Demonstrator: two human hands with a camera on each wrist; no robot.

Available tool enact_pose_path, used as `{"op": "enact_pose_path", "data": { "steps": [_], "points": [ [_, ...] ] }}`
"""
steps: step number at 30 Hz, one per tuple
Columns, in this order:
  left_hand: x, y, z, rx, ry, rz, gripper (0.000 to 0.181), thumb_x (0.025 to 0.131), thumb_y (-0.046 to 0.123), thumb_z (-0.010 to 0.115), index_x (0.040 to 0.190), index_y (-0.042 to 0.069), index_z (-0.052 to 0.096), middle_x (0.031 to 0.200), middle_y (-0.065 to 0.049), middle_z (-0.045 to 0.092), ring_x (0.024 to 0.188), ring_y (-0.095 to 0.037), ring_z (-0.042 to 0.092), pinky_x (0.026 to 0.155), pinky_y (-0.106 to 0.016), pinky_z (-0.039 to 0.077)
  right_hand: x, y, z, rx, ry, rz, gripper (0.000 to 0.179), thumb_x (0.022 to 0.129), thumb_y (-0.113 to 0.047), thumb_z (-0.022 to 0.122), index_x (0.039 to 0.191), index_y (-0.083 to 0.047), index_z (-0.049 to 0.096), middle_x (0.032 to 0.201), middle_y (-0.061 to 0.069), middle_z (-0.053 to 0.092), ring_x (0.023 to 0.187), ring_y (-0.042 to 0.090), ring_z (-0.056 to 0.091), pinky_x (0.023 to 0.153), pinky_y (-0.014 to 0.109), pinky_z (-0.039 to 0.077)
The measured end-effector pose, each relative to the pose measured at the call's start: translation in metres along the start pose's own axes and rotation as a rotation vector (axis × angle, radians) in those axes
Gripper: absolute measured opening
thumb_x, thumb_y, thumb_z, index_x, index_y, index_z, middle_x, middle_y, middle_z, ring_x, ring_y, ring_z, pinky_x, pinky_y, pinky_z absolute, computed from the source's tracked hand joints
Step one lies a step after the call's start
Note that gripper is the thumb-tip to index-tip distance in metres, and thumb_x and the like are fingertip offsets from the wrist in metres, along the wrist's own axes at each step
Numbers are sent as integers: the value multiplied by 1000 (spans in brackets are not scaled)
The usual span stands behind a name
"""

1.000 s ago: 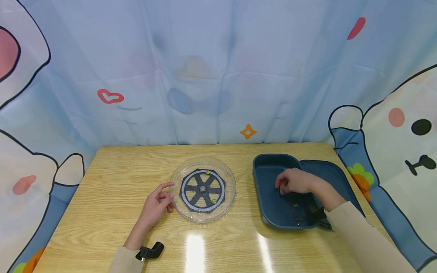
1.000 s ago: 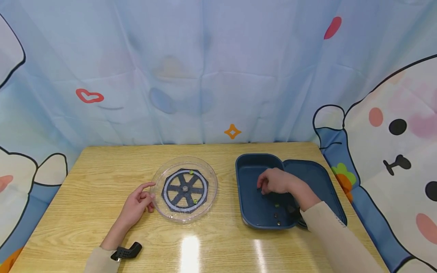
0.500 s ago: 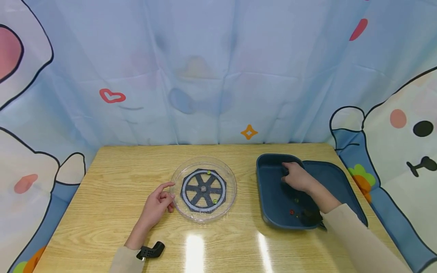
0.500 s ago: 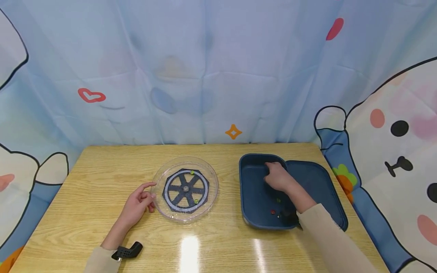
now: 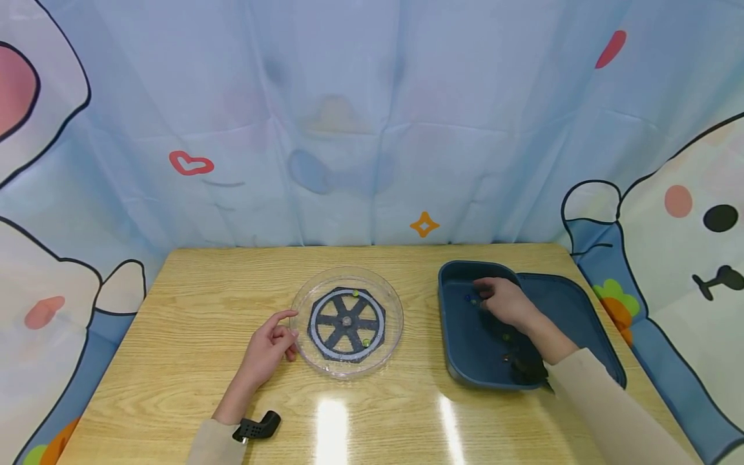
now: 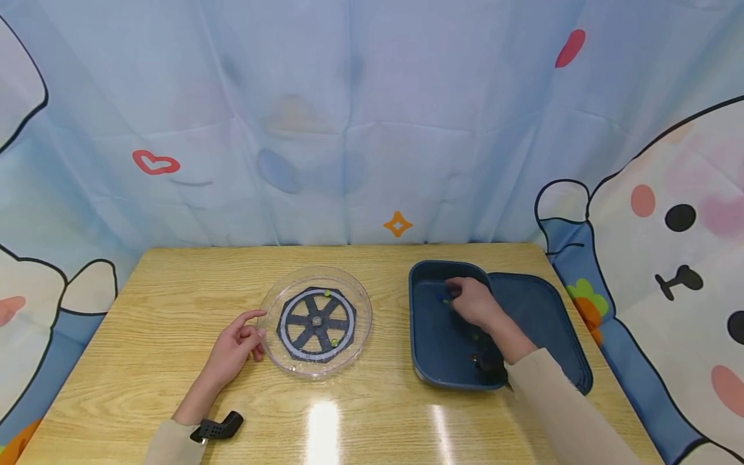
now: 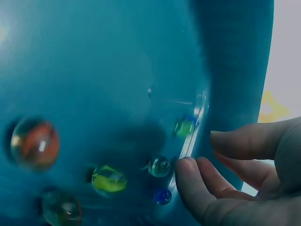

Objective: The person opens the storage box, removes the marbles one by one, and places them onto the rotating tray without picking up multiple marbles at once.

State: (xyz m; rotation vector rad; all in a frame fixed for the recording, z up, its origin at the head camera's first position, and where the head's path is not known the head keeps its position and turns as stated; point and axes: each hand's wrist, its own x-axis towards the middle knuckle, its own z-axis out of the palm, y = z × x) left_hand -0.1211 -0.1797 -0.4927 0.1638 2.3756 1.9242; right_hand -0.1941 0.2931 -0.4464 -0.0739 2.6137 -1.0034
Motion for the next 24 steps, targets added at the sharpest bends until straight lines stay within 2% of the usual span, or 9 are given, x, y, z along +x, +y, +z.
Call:
{"op": "enact_pose_path", "data": {
  "steps": [4,8,13,19,24],
  "points": [
    [0,-1,1,-5,4,4,37,98,-2,58,135,-2,54,72,-17,61,58,-28,62,58,-32,55,2,2,3,-27,24,-29,53,92,2,61,141,13,43,135,34,49,119,47,51,88,51,51],
    [0,2,0,-2,8,-10,37,98,-2,59,135,-1,55,73,-18,61,58,-29,62,58,-32,55,10,3,12,-69,18,-59,55,88,-7,71,137,10,50,119,25,58,102,36,59,79,45,52],
    [-1,2,0,1,-1,-13,38,98,-1,58,136,-1,54,73,-18,62,59,-31,63,58,-33,56,21,3,27,-108,22,-105,53,84,-11,78,130,6,58,100,11,59,82,23,55,70,37,46],
    [0,1,0,-3,-7,-18,39,99,-1,58,137,-2,53,74,-19,62,60,-32,63,59,-34,56,30,-1,40,-173,65,-155,44,85,-17,79,121,2,65,87,3,60,72,17,53,66,34,45],
    [0,0,0,-12,-6,-20,39,99,-1,58,138,-1,53,75,-20,62,60,-32,63,59,-35,56,35,-4,42,-191,82,-159,38,87,-18,78,119,1,66,84,1,61,70,15,55,66,33,46]
  ]
}}
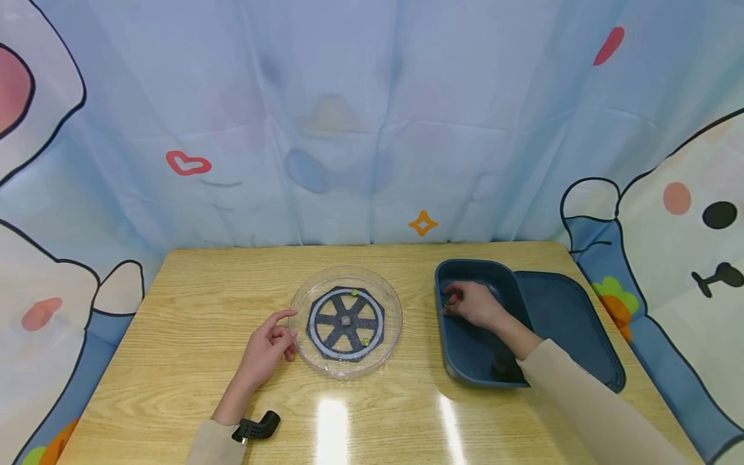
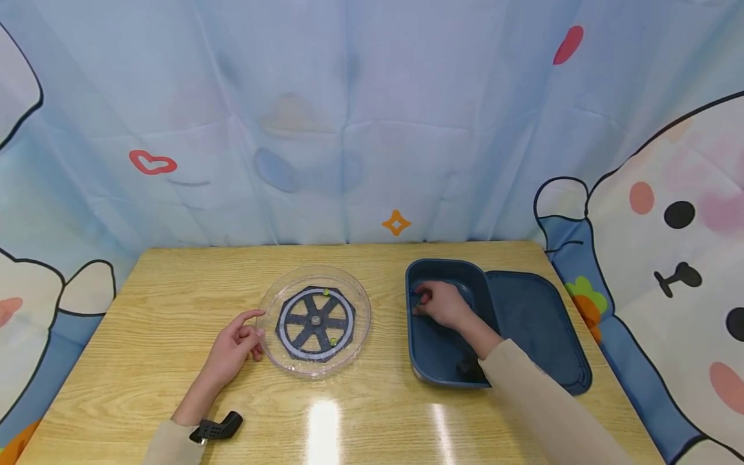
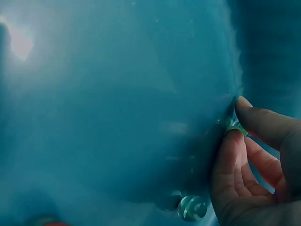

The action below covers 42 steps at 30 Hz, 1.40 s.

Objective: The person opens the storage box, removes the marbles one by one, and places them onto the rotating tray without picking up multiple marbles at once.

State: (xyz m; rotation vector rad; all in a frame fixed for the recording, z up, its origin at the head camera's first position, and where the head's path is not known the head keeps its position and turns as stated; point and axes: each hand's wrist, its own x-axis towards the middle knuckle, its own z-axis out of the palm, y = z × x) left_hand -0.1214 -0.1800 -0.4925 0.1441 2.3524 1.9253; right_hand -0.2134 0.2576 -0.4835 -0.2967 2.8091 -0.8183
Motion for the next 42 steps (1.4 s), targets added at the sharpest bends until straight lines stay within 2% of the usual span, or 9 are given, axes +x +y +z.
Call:
{"op": "enact_pose_path", "data": {
  "steps": [14,25,29,35,42],
  "points": [
    [-1,3,-1,23,-12,2,40,100,2,58,139,-1,52,75,-21,62,60,-35,63,59,-37,56,3,-9,-1,34,-13,-24,24,92,-10,71,114,-1,69,87,3,64,73,16,57,67,34,48],
    [0,-1,-1,11,-11,5,39,100,2,58,138,1,53,74,-16,62,60,-34,63,59,-37,56,1,-5,-4,72,-40,-98,21,90,-6,68,109,3,71,89,4,67,81,18,62,71,36,52],
    [0,-2,-1,14,-12,10,39,100,2,58,138,1,53,73,-15,62,60,-34,63,59,-37,56,2,-1,-4,68,-50,-76,21,92,-7,68,110,1,72,95,5,70,86,20,65,75,39,54],
    [0,-4,0,5,-13,11,40,100,2,58,139,0,53,73,-16,61,60,-33,63,59,-36,56,-1,0,-7,63,-40,-48,18,94,-13,70,108,-4,75,98,4,71,85,19,66,73,38,54],
    [0,-3,0,13,-11,10,40,99,3,59,138,0,53,73,-17,62,60,-35,63,59,-37,56,-3,-1,-10,112,-36,-49,17,95,-8,67,109,-1,73,98,6,71,86,20,67,74,37,55]
  ]
}}
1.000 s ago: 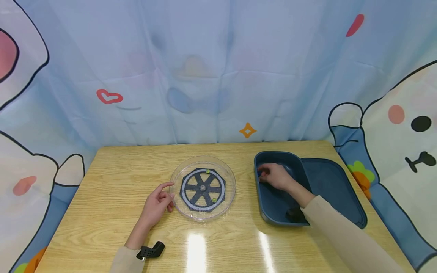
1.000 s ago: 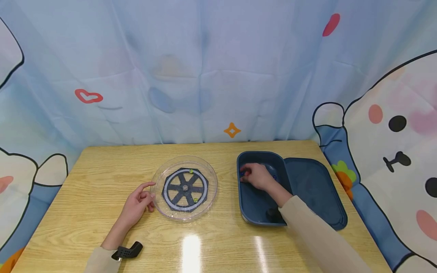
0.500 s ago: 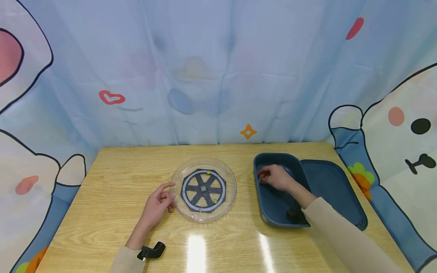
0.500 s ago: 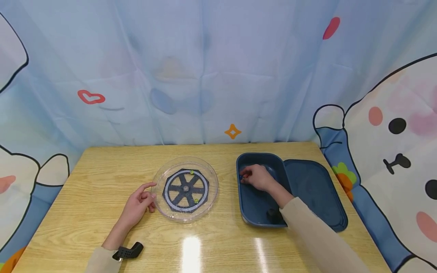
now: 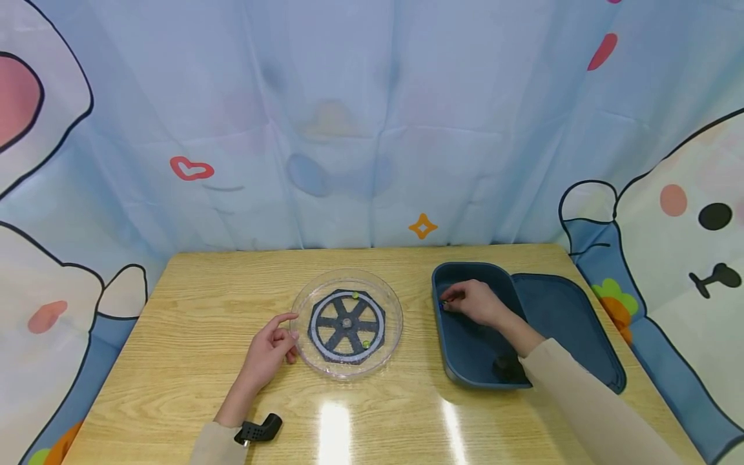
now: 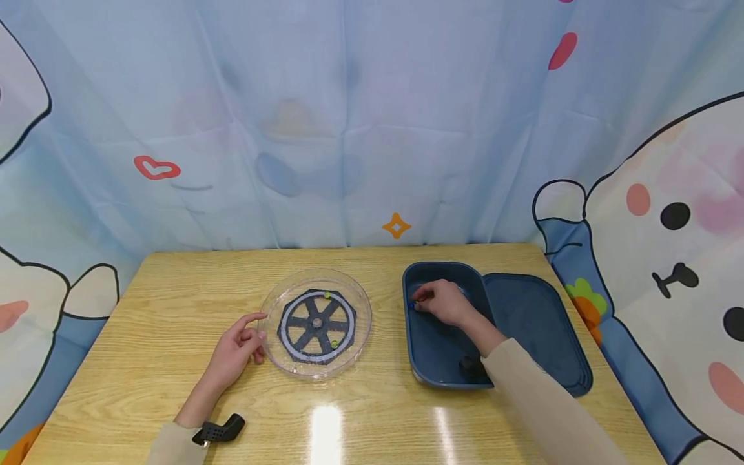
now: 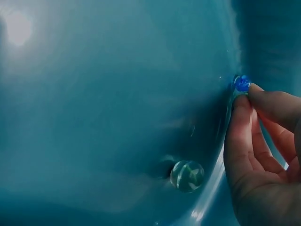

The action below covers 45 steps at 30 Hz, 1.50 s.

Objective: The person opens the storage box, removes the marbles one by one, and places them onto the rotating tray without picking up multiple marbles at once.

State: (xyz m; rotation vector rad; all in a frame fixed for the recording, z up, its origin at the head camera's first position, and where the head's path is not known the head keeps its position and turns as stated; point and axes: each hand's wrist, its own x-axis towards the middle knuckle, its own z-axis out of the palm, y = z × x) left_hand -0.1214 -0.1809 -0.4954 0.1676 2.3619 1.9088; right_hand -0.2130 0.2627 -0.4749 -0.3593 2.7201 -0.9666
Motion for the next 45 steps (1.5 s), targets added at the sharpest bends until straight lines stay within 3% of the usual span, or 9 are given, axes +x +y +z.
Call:
{"op": "enact_pose_path", "data": {
  "steps": [10,22,32,45],
  "points": [
    [0,3,1,1,2,-10,39,99,2,59,138,-1,53,74,-18,62,61,-35,63,59,-37,56,-9,-13,-16,117,13,-12,17,95,-10,68,110,-4,71,100,6,71,91,22,67,79,40,56],
    [-2,4,-1,18,-2,-8,39,100,4,58,138,0,53,74,-16,63,62,-37,63,59,-36,55,-19,-44,-30,154,86,-79,21,93,-17,73,111,-8,73,100,5,70,89,19,66,76,35,56],
    [-1,3,-1,5,-3,-8,39,100,5,59,138,1,53,75,-18,63,62,-37,63,59,-37,55,-19,-83,-18,182,47,-189,17,93,-10,71,109,-8,73,105,6,69,89,17,67,75,33,57],
    [-1,4,0,17,-1,-7,40,100,4,59,139,1,53,75,-18,63,62,-38,63,61,-39,57,-8,-125,17,228,-70,-288,14,93,-5,70,106,-8,74,102,7,69,87,17,65,72,34,56]
  ]
}}
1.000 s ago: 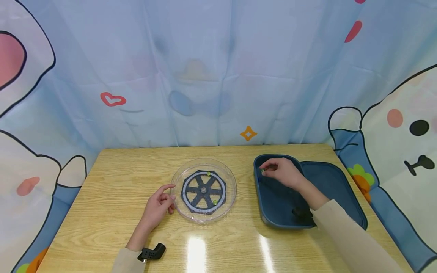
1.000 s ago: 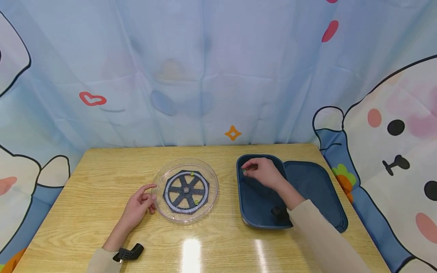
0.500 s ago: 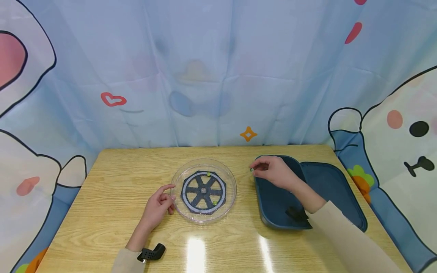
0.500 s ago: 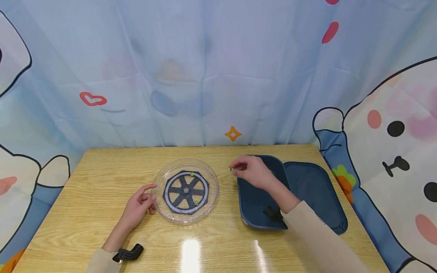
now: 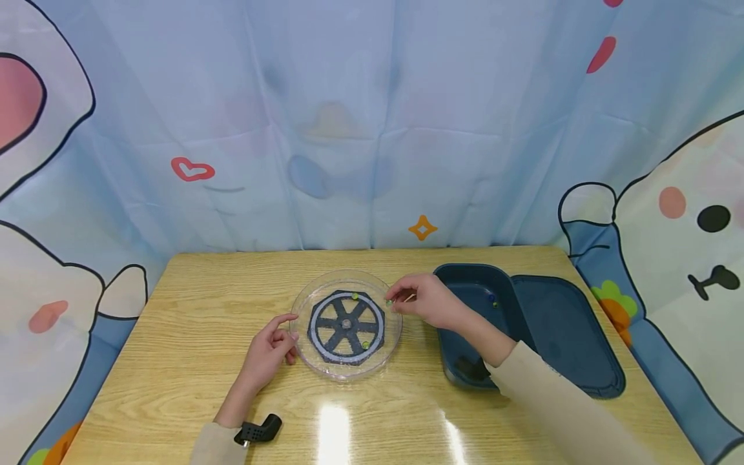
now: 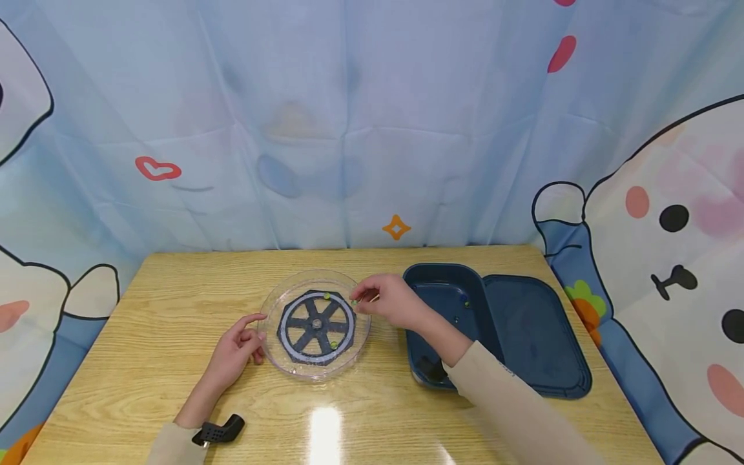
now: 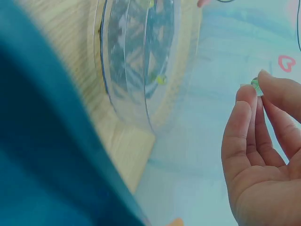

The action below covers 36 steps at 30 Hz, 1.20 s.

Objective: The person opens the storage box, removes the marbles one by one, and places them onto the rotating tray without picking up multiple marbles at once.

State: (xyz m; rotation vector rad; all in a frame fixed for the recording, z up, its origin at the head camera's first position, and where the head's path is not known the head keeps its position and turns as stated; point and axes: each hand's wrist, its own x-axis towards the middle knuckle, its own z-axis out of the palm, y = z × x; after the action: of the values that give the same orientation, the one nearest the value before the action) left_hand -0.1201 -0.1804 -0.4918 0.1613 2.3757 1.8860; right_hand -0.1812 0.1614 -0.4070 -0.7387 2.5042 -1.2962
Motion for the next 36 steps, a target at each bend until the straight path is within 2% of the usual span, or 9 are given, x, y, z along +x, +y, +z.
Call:
{"op": "enact_pose_path", "data": {
  "steps": [6,12,16,21,28,36],
  "points": [
    [0,-1,0,-5,6,1,39,100,4,59,138,1,53,75,-19,62,62,-37,63,60,-38,56,6,0,10,-6,-43,-23,15,93,-7,71,107,-9,73,101,8,69,87,16,64,73,33,56],
    [0,-1,0,-1,10,4,39,100,2,58,139,1,53,75,-20,62,61,-36,63,60,-37,56,3,3,5,-22,-22,2,16,93,-10,71,108,-8,73,103,4,69,89,16,64,75,34,56],
    [1,0,1,7,16,12,39,99,2,58,138,1,53,75,-20,62,61,-37,63,59,-36,55,-3,9,-7,-17,19,34,16,93,-9,71,109,-8,73,105,8,69,90,18,65,76,34,55],
    [0,-1,1,12,19,12,39,100,2,58,138,1,54,75,-20,62,61,-37,63,59,-35,55,-13,21,-31,-9,103,111,20,94,-13,70,113,-8,72,109,7,69,94,20,65,79,36,56],
    [0,0,1,6,20,17,39,99,2,59,138,1,54,74,-20,62,61,-36,63,58,-35,55,-33,52,-67,62,199,226,29,98,-12,65,124,1,65,121,18,64,106,30,63,93,48,52],
    [0,-1,1,3,13,23,39,99,3,59,138,0,53,74,-19,62,61,-37,62,58,-36,55,-48,86,-81,13,234,335,36,101,-13,60,132,6,58,130,26,58,118,40,56,99,55,45]
  ]
}}
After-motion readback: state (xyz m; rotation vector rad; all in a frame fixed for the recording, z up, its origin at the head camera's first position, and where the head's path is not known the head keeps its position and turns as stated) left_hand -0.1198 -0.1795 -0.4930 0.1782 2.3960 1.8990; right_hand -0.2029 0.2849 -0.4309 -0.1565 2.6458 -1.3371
